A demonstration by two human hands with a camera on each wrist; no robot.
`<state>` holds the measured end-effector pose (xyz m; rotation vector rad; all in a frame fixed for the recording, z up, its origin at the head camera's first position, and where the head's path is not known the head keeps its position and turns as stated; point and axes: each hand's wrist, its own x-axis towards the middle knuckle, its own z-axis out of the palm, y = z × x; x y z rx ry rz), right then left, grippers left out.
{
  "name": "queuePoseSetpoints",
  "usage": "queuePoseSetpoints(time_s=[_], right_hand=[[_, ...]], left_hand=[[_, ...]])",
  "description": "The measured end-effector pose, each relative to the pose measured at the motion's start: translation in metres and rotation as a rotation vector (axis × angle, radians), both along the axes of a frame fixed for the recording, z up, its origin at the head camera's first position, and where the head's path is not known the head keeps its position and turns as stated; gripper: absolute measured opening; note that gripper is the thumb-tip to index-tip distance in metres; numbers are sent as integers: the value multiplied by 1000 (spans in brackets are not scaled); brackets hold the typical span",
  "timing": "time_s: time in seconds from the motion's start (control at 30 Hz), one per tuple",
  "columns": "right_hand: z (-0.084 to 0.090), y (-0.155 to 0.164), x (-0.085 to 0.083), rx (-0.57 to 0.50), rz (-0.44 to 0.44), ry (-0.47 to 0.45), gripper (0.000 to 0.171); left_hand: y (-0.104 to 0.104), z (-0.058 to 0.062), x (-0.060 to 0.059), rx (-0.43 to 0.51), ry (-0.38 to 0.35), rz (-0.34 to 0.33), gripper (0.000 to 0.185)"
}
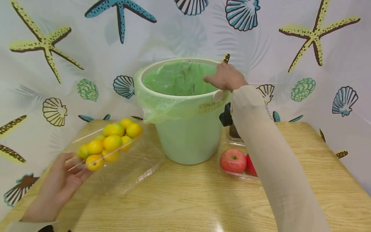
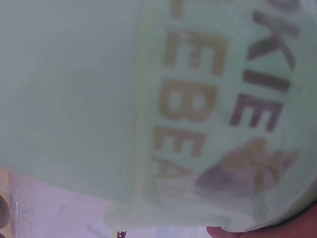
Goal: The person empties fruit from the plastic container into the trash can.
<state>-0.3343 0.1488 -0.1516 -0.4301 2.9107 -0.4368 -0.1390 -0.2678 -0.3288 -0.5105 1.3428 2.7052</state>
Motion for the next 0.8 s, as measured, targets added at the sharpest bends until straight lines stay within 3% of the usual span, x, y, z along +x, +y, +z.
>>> queuePoseSetpoints(time_s=[0.23,0.5,0.8], right_hand=[[0,0,0,1,-1,-6,83],[2,0,1,14,-17,-15,87],[1,-1,3,21,-22,-29,90]], left_hand=[[-10,18,-7,75,51,17,34],[-16,49,-18,105,111,73,48],[-15,80,-28,89,183,96,48]])
